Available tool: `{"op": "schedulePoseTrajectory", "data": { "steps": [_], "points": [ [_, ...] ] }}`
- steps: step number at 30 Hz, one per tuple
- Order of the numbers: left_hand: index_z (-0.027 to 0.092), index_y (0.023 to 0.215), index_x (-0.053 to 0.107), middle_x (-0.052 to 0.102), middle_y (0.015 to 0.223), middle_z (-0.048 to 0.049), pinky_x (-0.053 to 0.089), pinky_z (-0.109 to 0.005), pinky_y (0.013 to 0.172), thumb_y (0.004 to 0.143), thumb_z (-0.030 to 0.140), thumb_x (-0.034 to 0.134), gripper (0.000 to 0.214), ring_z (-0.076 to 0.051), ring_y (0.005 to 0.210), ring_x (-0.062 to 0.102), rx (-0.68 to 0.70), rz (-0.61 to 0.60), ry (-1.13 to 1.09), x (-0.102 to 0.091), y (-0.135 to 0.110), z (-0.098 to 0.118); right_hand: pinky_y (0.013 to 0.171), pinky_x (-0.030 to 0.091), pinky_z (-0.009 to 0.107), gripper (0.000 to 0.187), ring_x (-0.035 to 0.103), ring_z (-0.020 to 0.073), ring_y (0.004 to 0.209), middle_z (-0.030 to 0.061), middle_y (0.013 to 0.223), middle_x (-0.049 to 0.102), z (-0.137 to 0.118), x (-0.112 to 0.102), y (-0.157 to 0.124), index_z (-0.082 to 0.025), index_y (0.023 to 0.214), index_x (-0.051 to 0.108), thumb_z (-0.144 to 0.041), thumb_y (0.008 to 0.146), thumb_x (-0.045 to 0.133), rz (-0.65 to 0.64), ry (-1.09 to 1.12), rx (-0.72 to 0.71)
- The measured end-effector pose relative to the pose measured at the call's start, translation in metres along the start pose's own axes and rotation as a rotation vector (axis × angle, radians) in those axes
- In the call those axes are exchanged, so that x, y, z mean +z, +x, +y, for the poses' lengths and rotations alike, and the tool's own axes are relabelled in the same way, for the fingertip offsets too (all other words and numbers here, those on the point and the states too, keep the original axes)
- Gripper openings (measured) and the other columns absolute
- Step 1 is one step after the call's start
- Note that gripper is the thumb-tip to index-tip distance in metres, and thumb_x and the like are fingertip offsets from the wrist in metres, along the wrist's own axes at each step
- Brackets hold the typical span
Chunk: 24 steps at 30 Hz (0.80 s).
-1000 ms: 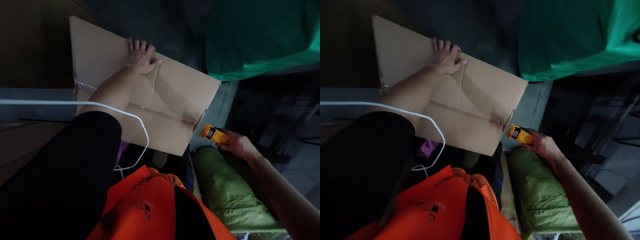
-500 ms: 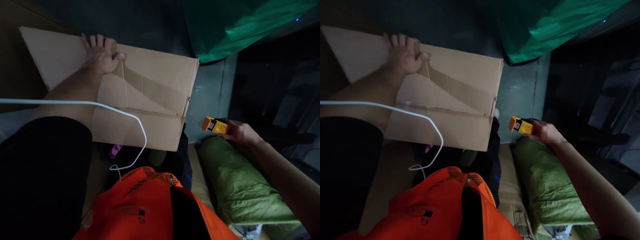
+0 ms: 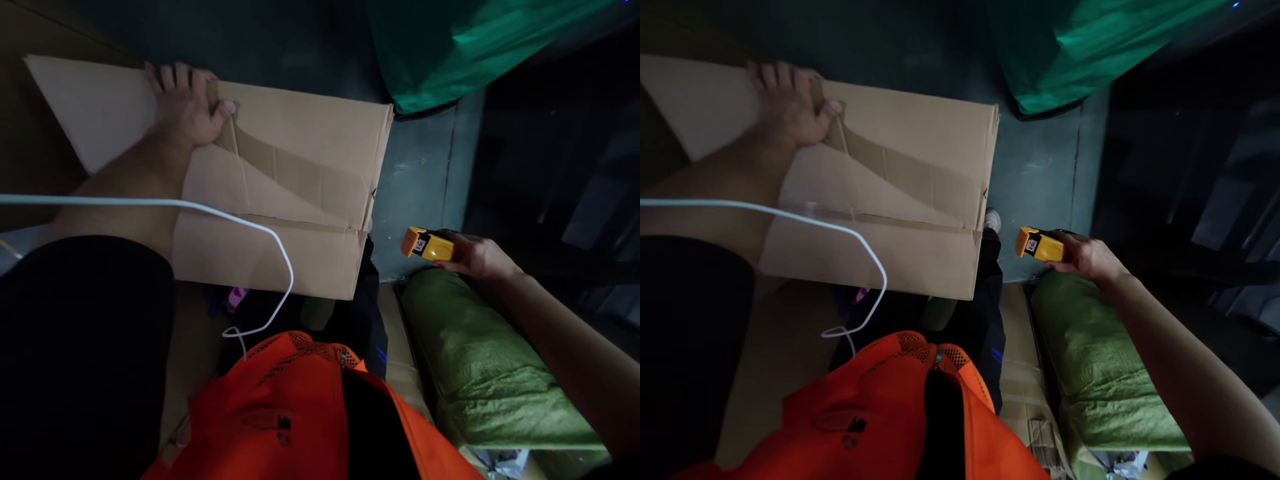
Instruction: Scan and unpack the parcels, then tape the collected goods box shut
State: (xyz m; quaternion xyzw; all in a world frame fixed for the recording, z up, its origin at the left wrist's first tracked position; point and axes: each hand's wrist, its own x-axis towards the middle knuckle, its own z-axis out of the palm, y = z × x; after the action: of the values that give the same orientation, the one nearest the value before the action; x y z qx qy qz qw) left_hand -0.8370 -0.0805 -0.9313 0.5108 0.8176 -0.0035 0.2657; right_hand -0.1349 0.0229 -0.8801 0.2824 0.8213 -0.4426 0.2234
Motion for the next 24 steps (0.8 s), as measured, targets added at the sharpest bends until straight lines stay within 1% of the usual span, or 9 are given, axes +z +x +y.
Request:
{"op": "schedulePoseTrajectory", "data": {
  "steps": [5,7,9,11,12,14,17,21,24],
  "points": [
    [0.018,0.132,0.053,0.05,0.158,-0.0083,-0.008,-0.069,0.139,0.094,0.093,0.044,0.085,-0.036,0.157,0.019,-0.035,-0.002,0.015,-0.001,0.001,0.002,0.086,0.065,0.041,0.083,0.079,0.0335,0.105,0.0135,0.127,0.079,0.006,0.006,0.0,-0.022,0.159,0.056,-0.073,0.094,0.066,0.005,0.0,0.005],
    [0.013,0.135,0.052,0.049,0.159,-0.0088,-0.009,-0.069,0.137,0.099,0.088,0.046,0.084,-0.035,0.159,0.016,-0.031,-0.021,0.041,-0.001,0.002,0.002,0.086,0.065,0.041,0.083,0.079,0.0335,0.105,0.0137,0.127,0.078,0.007,0.007,0.0,-0.022,0.158,0.056,-0.074,0.094,0.065,0.007,-0.012,0.01],
    [0.002,0.144,0.047,0.043,0.164,-0.012,-0.009,-0.071,0.135,0.107,0.072,0.054,0.08,-0.038,0.16,0.017,-0.015,-0.035,0.102,0.0,0.003,0.001,0.086,0.065,0.041,0.083,0.079,0.0331,0.104,0.0134,0.126,0.079,0.004,0.005,0.0,-0.021,0.157,0.057,-0.074,0.093,0.065,0.003,-0.012,0.01],
    [-0.006,0.148,0.042,0.039,0.166,-0.0163,-0.008,-0.074,0.132,0.11,0.051,0.064,0.073,-0.043,0.159,0.019,0.005,-0.039,0.139,0.001,0.004,-0.001,0.088,0.065,0.04,0.082,0.079,0.0331,0.104,0.0137,0.125,0.079,-0.001,0.0,-0.002,-0.02,0.157,0.056,-0.073,0.095,0.065,-0.001,-0.004,0.011],
    [-0.007,0.148,0.042,0.039,0.167,-0.0169,-0.009,-0.076,0.131,0.108,0.043,0.068,0.069,-0.043,0.158,0.019,0.008,-0.037,0.125,0.002,0.003,-0.001,0.089,0.065,0.04,0.081,0.079,0.0334,0.104,0.0143,0.125,0.079,-0.004,-0.003,-0.003,-0.019,0.158,0.056,-0.071,0.095,0.065,-0.002,-0.002,0.011],
    [-0.004,0.147,0.044,0.04,0.168,-0.0129,-0.014,-0.074,0.132,0.104,0.037,0.072,0.066,-0.04,0.158,0.018,-0.003,-0.023,0.031,0.002,0.003,-0.003,0.09,0.064,0.039,0.079,0.079,0.0339,0.105,0.0152,0.126,0.079,-0.01,-0.011,-0.006,-0.019,0.158,0.056,-0.068,0.097,0.065,-0.003,0.0,0.011],
    [0.005,0.148,0.045,0.039,0.17,-0.0043,-0.02,-0.066,0.136,0.1,0.038,0.073,0.064,-0.034,0.158,0.016,-0.033,-0.007,-0.07,0.004,0.003,-0.005,0.088,0.065,0.039,0.077,0.079,0.0335,0.104,0.0154,0.125,0.079,-0.016,-0.02,-0.01,-0.02,0.158,0.056,-0.068,0.098,0.065,-0.009,-0.009,0.002],
    [-0.004,0.149,0.038,0.036,0.17,-0.0126,-0.008,-0.073,0.136,0.107,0.045,0.065,0.069,-0.038,0.159,0.016,-0.022,-0.034,0.142,0.006,0.005,-0.008,0.086,0.065,0.038,0.08,0.08,0.0314,0.103,0.0154,0.125,0.079,-0.014,-0.017,-0.009,-0.017,0.157,0.056,-0.07,0.098,0.064,-0.008,-0.017,-0.015],
    [0.012,0.14,0.044,0.048,0.16,-0.0072,-0.003,-0.065,0.141,0.105,0.065,0.059,0.066,-0.031,0.159,0.021,-0.047,-0.01,0.161,0.005,0.005,-0.006,0.085,0.065,0.04,0.081,0.08,0.0326,0.101,0.0152,0.122,0.079,-0.006,-0.006,-0.004,-0.017,0.155,0.058,-0.073,0.096,0.064,0.003,-0.026,-0.011]
  ]
}}
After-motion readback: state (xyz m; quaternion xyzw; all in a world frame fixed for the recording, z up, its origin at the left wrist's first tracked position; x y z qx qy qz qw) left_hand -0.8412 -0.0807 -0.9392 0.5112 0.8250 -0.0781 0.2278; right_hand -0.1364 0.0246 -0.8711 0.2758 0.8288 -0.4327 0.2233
